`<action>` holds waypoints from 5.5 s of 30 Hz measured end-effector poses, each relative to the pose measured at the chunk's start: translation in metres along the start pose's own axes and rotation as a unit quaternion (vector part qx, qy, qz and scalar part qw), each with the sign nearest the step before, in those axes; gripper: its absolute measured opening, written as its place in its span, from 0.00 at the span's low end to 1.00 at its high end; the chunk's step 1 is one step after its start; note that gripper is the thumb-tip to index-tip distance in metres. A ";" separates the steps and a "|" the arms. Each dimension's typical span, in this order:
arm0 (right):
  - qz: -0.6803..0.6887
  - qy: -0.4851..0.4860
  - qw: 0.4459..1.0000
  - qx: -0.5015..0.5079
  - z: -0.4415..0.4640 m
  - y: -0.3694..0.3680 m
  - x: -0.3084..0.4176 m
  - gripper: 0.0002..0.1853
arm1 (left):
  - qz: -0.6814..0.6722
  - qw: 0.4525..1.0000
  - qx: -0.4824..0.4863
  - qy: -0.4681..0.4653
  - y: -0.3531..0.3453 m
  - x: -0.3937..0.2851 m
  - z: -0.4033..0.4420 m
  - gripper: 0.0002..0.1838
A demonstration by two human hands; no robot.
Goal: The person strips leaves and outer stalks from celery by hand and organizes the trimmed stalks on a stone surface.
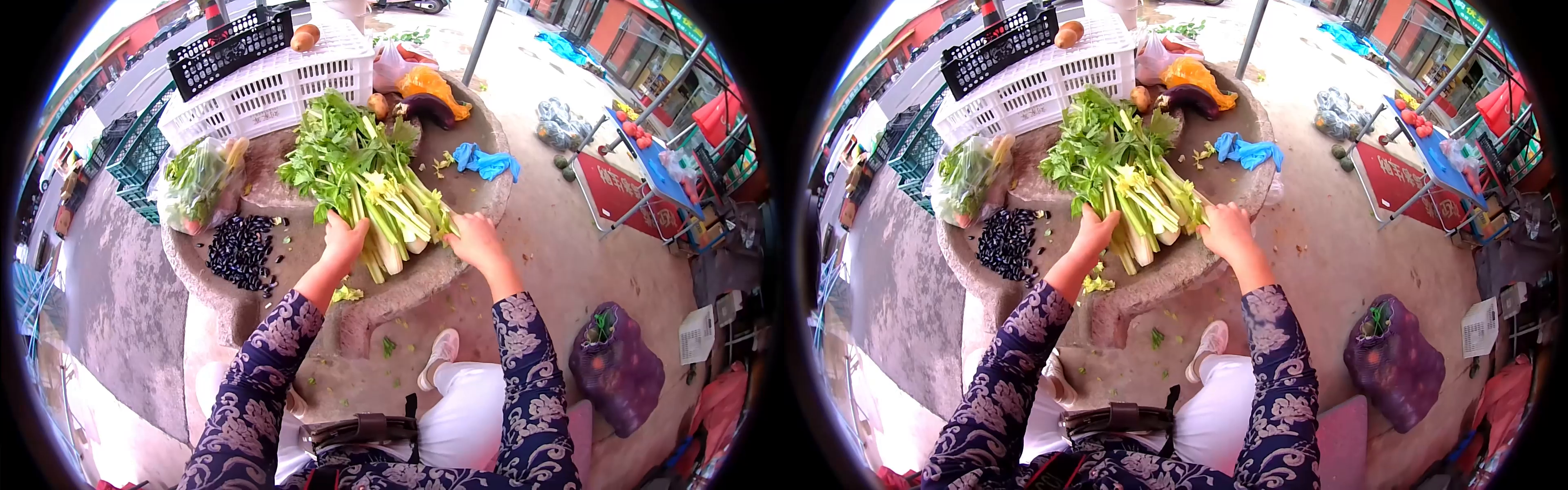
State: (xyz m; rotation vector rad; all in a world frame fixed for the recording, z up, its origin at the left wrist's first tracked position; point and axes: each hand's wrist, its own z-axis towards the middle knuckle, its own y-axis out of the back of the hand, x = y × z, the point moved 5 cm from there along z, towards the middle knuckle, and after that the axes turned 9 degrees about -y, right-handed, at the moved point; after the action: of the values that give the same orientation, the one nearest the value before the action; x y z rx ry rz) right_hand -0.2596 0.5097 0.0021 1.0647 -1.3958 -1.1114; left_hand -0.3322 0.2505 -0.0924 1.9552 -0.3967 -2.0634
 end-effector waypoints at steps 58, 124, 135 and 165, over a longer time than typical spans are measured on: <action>0.489 0.110 0.844 -0.191 -0.101 -0.022 0.091 0.03 | 0.316 0.856 0.314 -0.262 0.050 -0.029 -0.058 0.13; 0.200 0.006 0.951 -0.237 -0.055 -0.023 -0.003 0.38 | -0.067 0.869 0.473 -0.131 -0.071 -0.159 0.030 0.07; 0.168 0.042 0.955 -0.241 -0.058 -0.026 0.011 0.29 | 0.141 0.832 0.483 -0.233 -0.059 -0.162 -0.021 0.04; 0.373 -0.040 0.860 -0.345 -0.041 -0.024 0.025 0.12 | -0.369 0.918 0.137 -0.052 -0.048 -0.138 0.019 0.07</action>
State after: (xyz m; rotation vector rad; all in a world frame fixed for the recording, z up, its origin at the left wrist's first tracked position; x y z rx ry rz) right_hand -0.2202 0.4770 -0.0146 -0.0643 -1.1515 -0.9322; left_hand -0.3442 0.3473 0.0175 2.4292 0.0709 -2.6864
